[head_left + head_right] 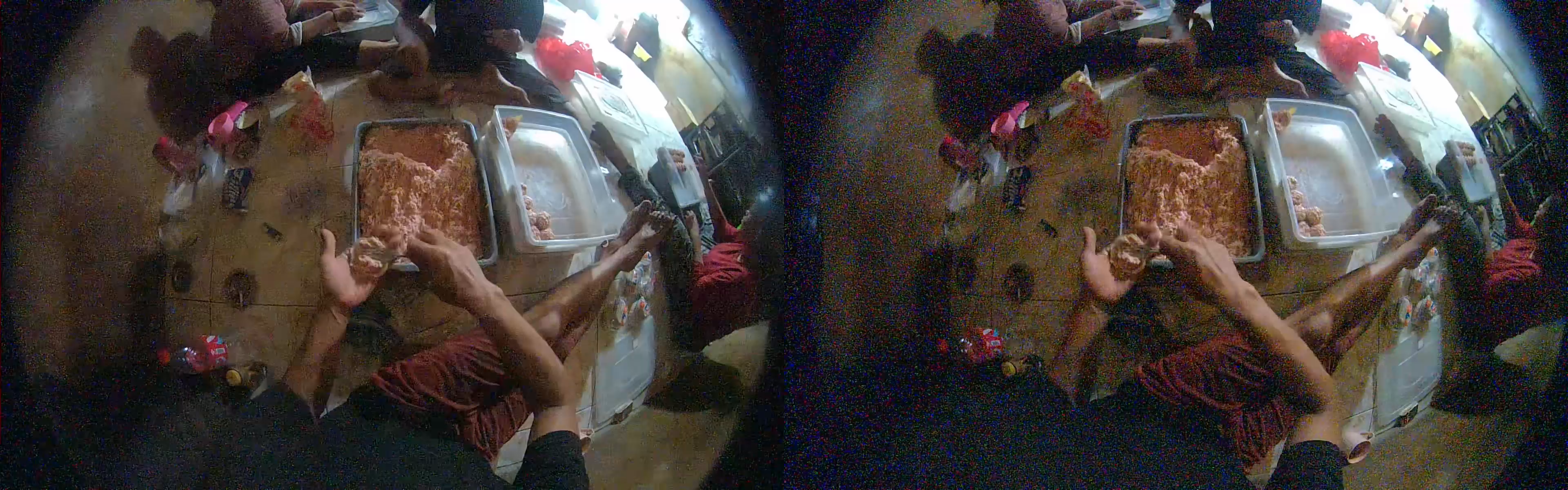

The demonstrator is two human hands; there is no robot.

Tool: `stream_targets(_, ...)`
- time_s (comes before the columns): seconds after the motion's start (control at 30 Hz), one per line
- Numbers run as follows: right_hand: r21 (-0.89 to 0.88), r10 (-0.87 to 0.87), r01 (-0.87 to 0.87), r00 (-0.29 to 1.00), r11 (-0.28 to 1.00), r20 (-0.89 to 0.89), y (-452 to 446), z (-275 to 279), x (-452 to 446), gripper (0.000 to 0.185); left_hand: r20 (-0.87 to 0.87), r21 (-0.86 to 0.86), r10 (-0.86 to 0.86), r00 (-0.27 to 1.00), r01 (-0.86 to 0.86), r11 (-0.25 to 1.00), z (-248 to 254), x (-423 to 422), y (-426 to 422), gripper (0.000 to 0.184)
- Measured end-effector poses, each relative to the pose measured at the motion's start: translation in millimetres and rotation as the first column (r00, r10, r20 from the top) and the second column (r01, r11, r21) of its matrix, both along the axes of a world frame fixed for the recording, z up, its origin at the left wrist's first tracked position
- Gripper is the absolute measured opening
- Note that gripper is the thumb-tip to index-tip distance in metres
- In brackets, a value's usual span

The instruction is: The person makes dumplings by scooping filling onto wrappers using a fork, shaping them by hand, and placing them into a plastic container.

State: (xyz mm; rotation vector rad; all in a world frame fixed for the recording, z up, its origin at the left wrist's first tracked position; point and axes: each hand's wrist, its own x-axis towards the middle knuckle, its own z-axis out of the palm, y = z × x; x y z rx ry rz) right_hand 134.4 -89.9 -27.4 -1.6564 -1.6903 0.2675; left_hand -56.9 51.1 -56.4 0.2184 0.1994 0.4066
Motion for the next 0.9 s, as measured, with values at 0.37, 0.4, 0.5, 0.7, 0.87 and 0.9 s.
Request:
stream_targets(0.37, -0.229, -0.145, 0.142, 0.989, 0.963, 0.006, -40.0, 31.4, -24.0, 0.041, -0.071, -0.082, 0.147, 0.987, -0.153, 0.985, -34.2, 24.5, -7.9, 0.095)
stream_targets(0.4, -0.195, -0.181, 0.175, 0.983, 0.965, -0.014, -38.5, 35.0, -20.2, 0.039, 0.035, -0.095, 0.120, 0.992, -0.116, 0.989, -15.8, 27.6, -15.8, 0.090)
stream_targets(0.5, -0.221, -0.166, 0.176, 0.984, 0.959, 0.064, -43.2, 24.9, -4.8, 0.036, -0.062, -0.068, 0.001, 0.998, -0.006, 0.998, 0.8, 35.4, -22.2, 0.088)
stream_targets(0.7, -0.005, -0.390, 0.390, 0.919, 0.921, -0.063, -55.6, 49.4, -7.4, 0.026, -0.142, -0.043, 0.137, 0.980, -0.144, 0.989, -1.8, 36.8, -20.2, 0.086)
stream_targets(0.87, 0.071, -0.388, 0.389, 0.921, 0.918, -0.024, -51.5, 24.3, -16.7, 0.016, -0.060, 0.014, 0.180, 0.982, -0.179, 0.984, 1.8, 44.1, -24.8, 0.080)
stream_targets(0.9, 0.072, -0.389, 0.390, 0.921, 0.918, -0.025, -48.8, 19.7, -18.2, 0.016, -0.011, 0.024, 0.190, 0.982, -0.190, 0.982, 5.3, 45.2, -27.9, 0.077)
